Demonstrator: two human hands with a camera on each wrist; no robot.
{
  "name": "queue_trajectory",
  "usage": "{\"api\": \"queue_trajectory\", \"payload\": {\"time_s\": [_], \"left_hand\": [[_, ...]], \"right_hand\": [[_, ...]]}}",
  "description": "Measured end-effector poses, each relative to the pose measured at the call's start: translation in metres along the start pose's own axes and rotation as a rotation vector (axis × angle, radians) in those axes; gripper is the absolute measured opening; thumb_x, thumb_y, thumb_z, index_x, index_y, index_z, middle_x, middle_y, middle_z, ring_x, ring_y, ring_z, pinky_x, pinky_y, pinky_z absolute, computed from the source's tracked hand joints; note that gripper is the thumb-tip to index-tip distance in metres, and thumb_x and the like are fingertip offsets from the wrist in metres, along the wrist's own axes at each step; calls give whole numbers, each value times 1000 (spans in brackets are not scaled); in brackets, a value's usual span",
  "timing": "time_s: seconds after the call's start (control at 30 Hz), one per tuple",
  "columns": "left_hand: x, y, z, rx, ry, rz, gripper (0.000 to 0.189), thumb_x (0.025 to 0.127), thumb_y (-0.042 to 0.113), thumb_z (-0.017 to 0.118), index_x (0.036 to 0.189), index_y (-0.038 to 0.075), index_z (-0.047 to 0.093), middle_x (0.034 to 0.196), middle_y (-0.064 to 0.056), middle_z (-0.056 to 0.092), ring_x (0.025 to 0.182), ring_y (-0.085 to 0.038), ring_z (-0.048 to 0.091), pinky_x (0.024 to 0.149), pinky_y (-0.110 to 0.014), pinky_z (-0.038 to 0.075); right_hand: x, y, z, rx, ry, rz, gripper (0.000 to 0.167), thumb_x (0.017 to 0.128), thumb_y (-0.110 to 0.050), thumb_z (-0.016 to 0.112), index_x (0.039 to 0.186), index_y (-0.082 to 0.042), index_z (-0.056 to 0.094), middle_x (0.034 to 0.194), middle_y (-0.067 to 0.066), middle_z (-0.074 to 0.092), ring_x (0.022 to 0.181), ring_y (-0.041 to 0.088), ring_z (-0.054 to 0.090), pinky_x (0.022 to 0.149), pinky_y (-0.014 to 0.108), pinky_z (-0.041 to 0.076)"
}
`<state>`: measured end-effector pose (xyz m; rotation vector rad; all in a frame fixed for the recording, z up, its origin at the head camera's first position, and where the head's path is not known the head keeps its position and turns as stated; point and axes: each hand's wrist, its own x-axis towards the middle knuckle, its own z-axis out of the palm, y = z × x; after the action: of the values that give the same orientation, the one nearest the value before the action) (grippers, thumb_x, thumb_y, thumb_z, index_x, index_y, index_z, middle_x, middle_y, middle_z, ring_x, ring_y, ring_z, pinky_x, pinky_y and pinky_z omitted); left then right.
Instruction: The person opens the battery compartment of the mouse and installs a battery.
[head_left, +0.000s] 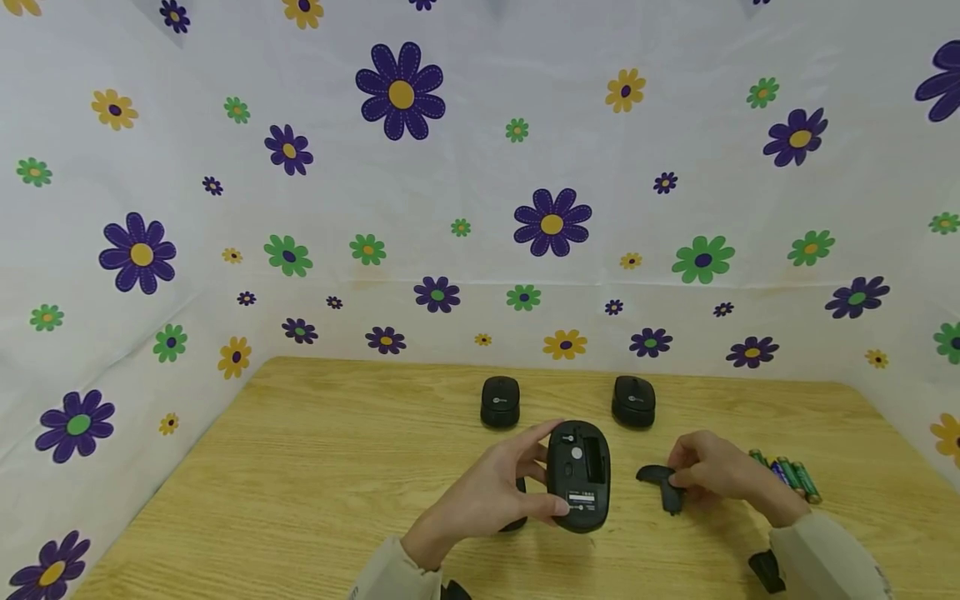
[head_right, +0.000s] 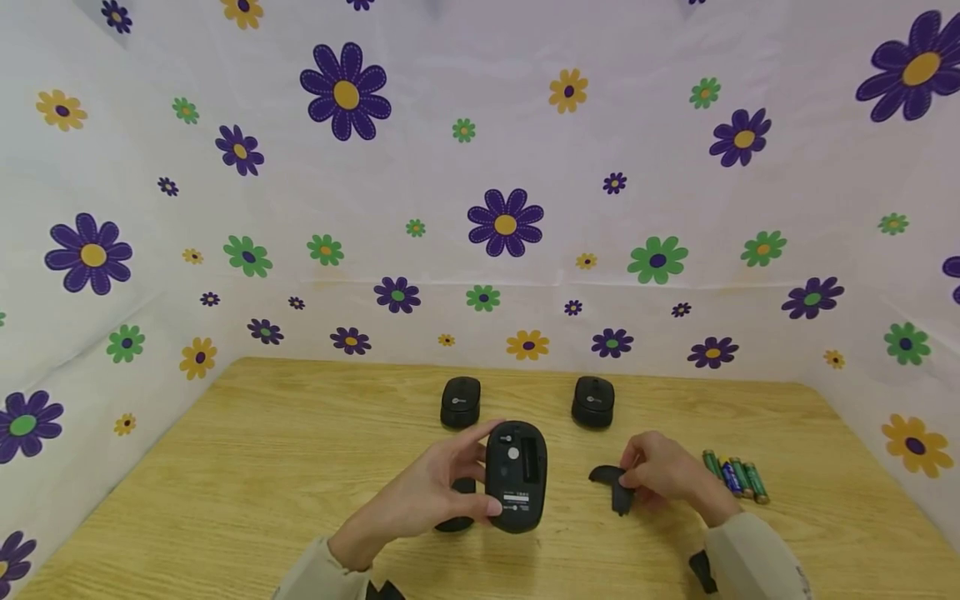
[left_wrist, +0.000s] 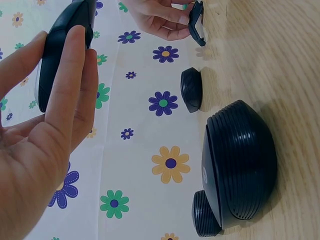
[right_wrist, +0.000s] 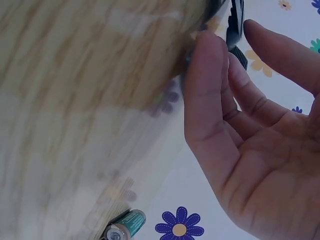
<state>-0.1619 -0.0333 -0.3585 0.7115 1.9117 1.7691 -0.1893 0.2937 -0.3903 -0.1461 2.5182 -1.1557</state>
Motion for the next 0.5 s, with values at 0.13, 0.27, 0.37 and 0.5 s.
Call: {"api": "queue_trajectory", "payload": {"time_s": [0.13,0.27,0.37,0.5], "left_hand": [[0,1,0,-5,-2,-2,83,85,-14,73,156,13,39,114,-9,65,95,-17,67,70,-32,63],[0,1,0,-6,-3,0,83,84,-14,73,156,12,39,115,-9,65,95,-17,67,70,-33,63],[0,1,0,-6,-3,0,83,84,-14,73,156,12,39,115,-9,64,96,-17,67,70,-33,63],[0,1,0,-2,-4,8,83,84,-14,73,156,10,39,116,-10,65,95,-17,67,70,-32,63]], "right_hand": [[-2,2,-4,22,-11,-9,7,93,2,63,94,6,56,77,7,56,65,19,55,58,36,58],[-5,3,-11,32,-13,-21,9,94,1,62,97,7,56,78,7,56,68,20,55,60,37,58],[-7,5,-18,42,-11,-21,11,95,0,61,98,8,55,81,7,57,71,21,55,63,38,59],[-10,7,-25,44,-2,-10,14,95,-1,60,100,10,54,83,7,58,74,21,56,66,39,60]]}}
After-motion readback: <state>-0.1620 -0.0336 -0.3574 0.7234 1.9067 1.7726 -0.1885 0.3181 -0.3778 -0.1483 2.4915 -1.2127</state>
